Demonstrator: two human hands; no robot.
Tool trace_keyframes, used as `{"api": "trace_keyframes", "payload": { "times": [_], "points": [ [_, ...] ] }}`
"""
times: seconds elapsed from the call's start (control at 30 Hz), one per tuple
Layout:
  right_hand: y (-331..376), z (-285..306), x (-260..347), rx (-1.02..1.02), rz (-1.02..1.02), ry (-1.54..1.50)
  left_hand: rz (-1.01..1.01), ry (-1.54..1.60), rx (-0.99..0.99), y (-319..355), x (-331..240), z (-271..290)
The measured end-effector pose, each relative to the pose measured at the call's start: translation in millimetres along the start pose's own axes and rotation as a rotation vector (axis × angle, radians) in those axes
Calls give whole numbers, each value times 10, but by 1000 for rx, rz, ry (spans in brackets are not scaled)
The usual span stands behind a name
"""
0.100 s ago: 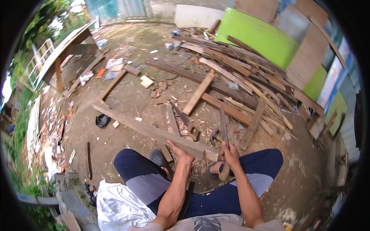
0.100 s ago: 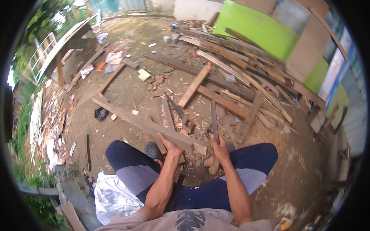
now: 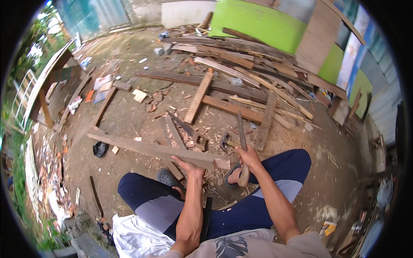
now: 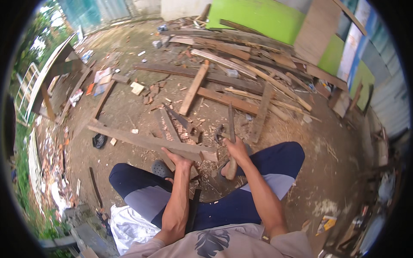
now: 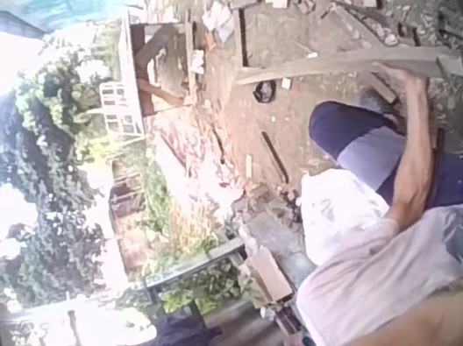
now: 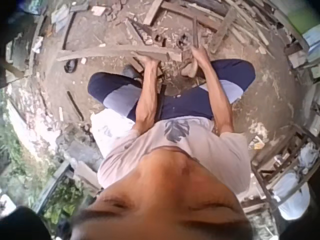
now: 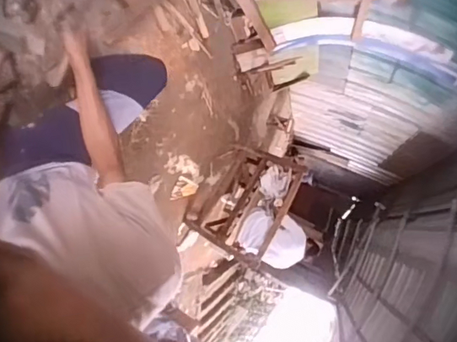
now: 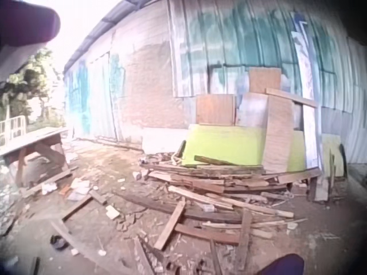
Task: The person sits on the ground and assembles a wooden frame by joining planks with nails. They use a hammer to drive nails into the wood, securing the pieces together. The person adjusts the frame and continues hammering to complete the assembly.
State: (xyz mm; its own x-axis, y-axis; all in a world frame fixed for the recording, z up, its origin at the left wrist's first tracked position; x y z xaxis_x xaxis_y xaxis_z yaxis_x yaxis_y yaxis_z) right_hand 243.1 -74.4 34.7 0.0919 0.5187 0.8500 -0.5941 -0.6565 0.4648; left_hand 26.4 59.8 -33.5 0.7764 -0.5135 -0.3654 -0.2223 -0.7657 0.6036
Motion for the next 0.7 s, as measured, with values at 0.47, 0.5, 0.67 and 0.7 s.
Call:
{"api": "trace_keyframes", "payload": {
  "times": [0.47, 0.5, 0.67, 0.7],
  "points": [
    [-435, -81, -1443, 39, -266, 633, 74, -32, -1, -318, 360, 267],
    [-391, -99, -1577, 10, -242, 654, 87, -52, 7, -327, 404, 233],
    [-316, -401, -2014, 151, -237, 718, 100, -93, -54, -397, 449, 311],
    [-347, -467, -2093, 173, -272, 736, 104, -96, -79, -384, 461, 293]
  ]
}}
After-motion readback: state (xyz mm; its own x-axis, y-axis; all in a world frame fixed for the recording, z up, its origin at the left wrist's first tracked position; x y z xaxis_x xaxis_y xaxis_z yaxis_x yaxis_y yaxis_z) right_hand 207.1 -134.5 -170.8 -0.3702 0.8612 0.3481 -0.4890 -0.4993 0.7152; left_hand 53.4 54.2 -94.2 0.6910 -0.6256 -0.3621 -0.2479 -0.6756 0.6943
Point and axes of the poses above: each hand's wrist, its own y-axis away from the middle knuckle, its own z-axis out of the back of the hand, x = y × z, the point moved 6 cm from there along -y, towards the middle knuckle, and after that the axes turned 2 degrees about -z, right-handed, at the moved point
